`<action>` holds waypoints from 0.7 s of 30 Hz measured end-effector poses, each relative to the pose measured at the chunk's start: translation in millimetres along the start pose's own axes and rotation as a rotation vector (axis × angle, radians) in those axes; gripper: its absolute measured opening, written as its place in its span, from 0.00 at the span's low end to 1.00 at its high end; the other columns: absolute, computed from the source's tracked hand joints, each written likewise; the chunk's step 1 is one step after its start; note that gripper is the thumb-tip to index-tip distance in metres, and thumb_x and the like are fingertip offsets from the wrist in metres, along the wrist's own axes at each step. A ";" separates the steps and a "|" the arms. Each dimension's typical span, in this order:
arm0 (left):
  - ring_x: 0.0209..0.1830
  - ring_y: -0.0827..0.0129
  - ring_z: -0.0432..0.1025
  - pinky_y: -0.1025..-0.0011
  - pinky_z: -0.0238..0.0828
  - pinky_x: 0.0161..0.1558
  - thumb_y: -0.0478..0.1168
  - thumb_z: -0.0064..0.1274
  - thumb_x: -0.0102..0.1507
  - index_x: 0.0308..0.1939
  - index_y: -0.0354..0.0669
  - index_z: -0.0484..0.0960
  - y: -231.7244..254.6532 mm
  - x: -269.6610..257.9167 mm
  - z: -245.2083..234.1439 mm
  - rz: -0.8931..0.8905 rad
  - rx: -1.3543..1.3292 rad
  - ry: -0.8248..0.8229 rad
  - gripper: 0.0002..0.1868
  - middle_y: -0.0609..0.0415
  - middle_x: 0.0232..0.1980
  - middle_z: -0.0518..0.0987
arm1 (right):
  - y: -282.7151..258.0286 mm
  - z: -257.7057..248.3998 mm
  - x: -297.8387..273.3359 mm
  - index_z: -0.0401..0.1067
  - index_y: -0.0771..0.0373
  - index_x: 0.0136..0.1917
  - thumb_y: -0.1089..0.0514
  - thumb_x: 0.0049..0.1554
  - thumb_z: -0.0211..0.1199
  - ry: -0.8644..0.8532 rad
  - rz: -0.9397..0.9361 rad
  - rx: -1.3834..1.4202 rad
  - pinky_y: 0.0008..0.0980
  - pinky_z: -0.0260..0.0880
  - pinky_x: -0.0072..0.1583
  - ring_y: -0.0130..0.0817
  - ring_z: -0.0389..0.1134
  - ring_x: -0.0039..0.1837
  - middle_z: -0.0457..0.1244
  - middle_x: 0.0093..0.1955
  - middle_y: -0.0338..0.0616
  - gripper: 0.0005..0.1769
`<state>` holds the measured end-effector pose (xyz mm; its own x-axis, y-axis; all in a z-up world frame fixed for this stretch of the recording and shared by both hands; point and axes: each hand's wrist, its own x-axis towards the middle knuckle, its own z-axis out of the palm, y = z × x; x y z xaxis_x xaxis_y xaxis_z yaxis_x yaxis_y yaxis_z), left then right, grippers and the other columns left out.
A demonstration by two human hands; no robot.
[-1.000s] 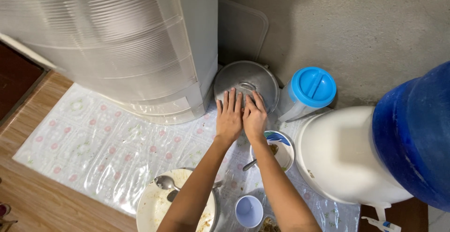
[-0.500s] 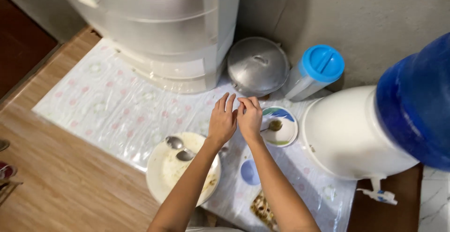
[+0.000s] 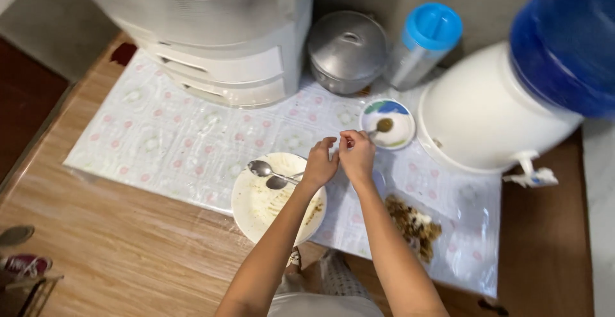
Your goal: Cleaning a table by scraping leftovers from plates into a container and organizing the dishes.
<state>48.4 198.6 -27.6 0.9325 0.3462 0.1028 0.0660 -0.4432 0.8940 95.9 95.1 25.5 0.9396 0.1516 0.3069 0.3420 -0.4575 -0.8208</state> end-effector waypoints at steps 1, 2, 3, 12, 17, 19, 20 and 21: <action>0.57 0.44 0.74 0.56 0.70 0.58 0.37 0.54 0.62 0.60 0.36 0.75 0.7 0.8 8.1 0.007 -0.003 -0.023 0.22 0.34 0.55 0.79 | 4.6 -8.5 -1.3 0.79 0.65 0.47 0.66 0.54 0.65 0.018 0.014 -0.009 0.35 0.74 0.44 0.40 0.74 0.40 0.68 0.42 0.50 0.07; 0.58 0.43 0.73 0.56 0.69 0.59 0.38 0.55 0.62 0.60 0.36 0.76 1.9 2.1 17.1 0.012 -0.004 -0.016 0.22 0.34 0.55 0.79 | 9.6 -17.6 -2.1 0.79 0.65 0.46 0.66 0.54 0.65 0.015 0.044 -0.027 0.35 0.74 0.45 0.39 0.74 0.40 0.69 0.42 0.50 0.06; 0.58 0.43 0.73 0.56 0.69 0.60 0.39 0.56 0.61 0.59 0.36 0.77 4.4 7.3 27.4 0.020 -0.007 -0.003 0.22 0.33 0.56 0.79 | 15.1 -27.3 1.5 0.79 0.64 0.46 0.65 0.53 0.65 0.013 0.067 -0.045 0.35 0.75 0.45 0.39 0.74 0.40 0.69 0.42 0.49 0.06; 0.51 0.52 0.79 0.62 0.76 0.52 0.46 0.64 0.58 0.66 0.35 0.72 -40.3 63.3 104.7 -0.280 -0.061 -0.060 0.35 0.36 0.51 0.82 | 175.0 -50.6 20.8 0.81 0.62 0.48 0.62 0.53 0.65 0.031 0.414 -0.096 0.36 0.73 0.49 0.37 0.75 0.43 0.73 0.41 0.49 0.09; 0.39 0.60 0.83 0.65 0.78 0.45 0.43 0.62 0.58 0.70 0.35 0.67 -34.1 67.9 112.5 -0.356 -0.069 -0.111 0.38 0.42 0.39 0.87 | 185.7 -47.7 32.4 0.71 0.72 0.55 0.61 0.54 0.68 0.022 0.578 -0.095 0.37 0.72 0.41 0.40 0.73 0.38 0.70 0.39 0.55 0.18; 0.36 0.61 0.83 0.65 0.79 0.43 0.42 0.61 0.58 0.71 0.34 0.65 -37.1 67.7 120.2 -0.365 -0.073 -0.118 0.39 0.43 0.37 0.87 | 170.9 -49.8 39.0 0.65 0.75 0.58 0.62 0.56 0.66 -0.010 0.787 0.061 0.37 0.71 0.37 0.42 0.73 0.35 0.70 0.37 0.57 0.20; 0.35 0.62 0.83 0.66 0.79 0.42 0.41 0.61 0.58 0.71 0.34 0.65 -37.2 68.6 124.4 -0.368 -0.089 -0.103 0.39 0.44 0.36 0.87 | 167.5 -50.8 43.1 0.60 0.74 0.58 0.64 0.55 0.66 0.020 0.829 0.194 0.35 0.73 0.35 0.41 0.73 0.34 0.69 0.37 0.57 0.23; 0.34 0.64 0.83 0.67 0.78 0.41 0.40 0.61 0.58 0.71 0.34 0.66 -38.3 67.0 125.4 -0.373 -0.101 -0.088 0.38 0.44 0.35 0.87 | 162.4 -49.8 44.2 0.54 0.72 0.58 0.66 0.54 0.66 0.050 0.874 0.330 0.33 0.75 0.33 0.41 0.72 0.33 0.68 0.37 0.57 0.26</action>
<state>152.9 135.0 -109.7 0.8782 0.3936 -0.2716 0.3752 -0.2149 0.9017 192.1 -16.1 -70.2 0.8661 -0.1705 -0.4698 -0.4914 -0.1184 -0.8629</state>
